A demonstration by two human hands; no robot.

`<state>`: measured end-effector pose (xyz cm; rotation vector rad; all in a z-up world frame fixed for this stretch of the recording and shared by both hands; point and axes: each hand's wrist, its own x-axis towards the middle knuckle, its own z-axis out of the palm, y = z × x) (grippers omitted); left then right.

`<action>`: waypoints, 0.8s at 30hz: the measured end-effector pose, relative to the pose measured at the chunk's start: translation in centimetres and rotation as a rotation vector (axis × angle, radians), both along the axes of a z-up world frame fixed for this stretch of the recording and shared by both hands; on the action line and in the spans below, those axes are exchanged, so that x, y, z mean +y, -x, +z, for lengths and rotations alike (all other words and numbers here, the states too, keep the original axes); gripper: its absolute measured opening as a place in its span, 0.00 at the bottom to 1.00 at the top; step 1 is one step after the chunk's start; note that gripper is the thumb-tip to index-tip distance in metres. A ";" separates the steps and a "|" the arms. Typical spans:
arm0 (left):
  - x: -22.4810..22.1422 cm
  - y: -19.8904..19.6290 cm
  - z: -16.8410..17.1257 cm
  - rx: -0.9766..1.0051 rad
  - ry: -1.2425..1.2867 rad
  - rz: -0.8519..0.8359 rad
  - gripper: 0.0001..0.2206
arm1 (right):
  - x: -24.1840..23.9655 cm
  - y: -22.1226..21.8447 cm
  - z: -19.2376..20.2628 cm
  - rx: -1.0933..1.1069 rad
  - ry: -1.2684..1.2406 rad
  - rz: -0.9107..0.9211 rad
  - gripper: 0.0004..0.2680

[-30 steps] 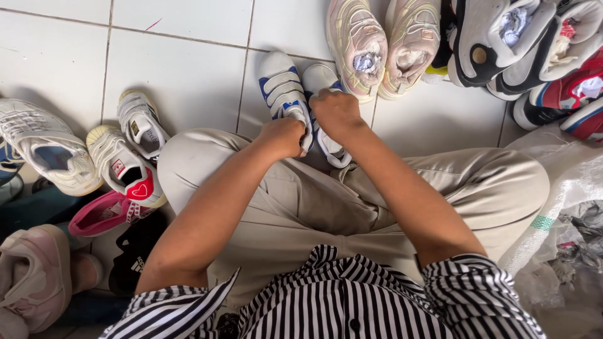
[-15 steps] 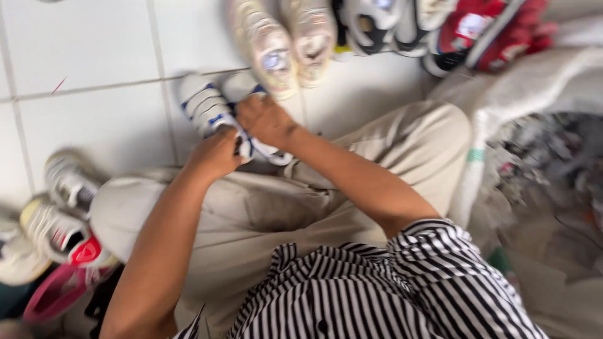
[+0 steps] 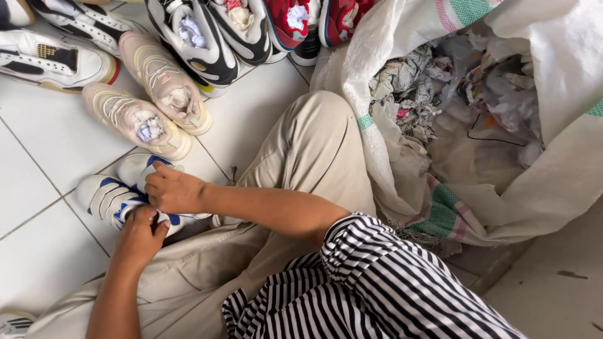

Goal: The person is stuffing crumpled paper into various shoes to maintain their shape, working through a large pile on the floor.

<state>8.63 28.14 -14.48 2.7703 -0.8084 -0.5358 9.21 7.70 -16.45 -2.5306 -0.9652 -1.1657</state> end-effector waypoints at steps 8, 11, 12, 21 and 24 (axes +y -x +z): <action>-0.8 0.7 1.5 -0.007 -0.033 0.020 0.22 | -5.2 -0.1 1.5 0.121 0.037 -0.227 0.03; -1.1 1.2 2.6 -0.033 -0.151 0.001 0.23 | -15.2 2.2 5.6 0.364 -0.139 -0.468 0.05; -1.5 1.3 3.6 0.010 -0.137 0.002 0.23 | -19.5 3.4 6.5 0.435 -0.278 -0.591 0.04; -2.4 0.6 5.8 -0.223 -0.083 -0.165 0.15 | -49.7 27.5 16.8 0.667 -0.548 -1.124 0.24; -5.4 0.5 7.5 -0.345 0.034 -0.195 0.13 | -55.3 28.3 15.5 0.803 -0.564 -1.193 0.20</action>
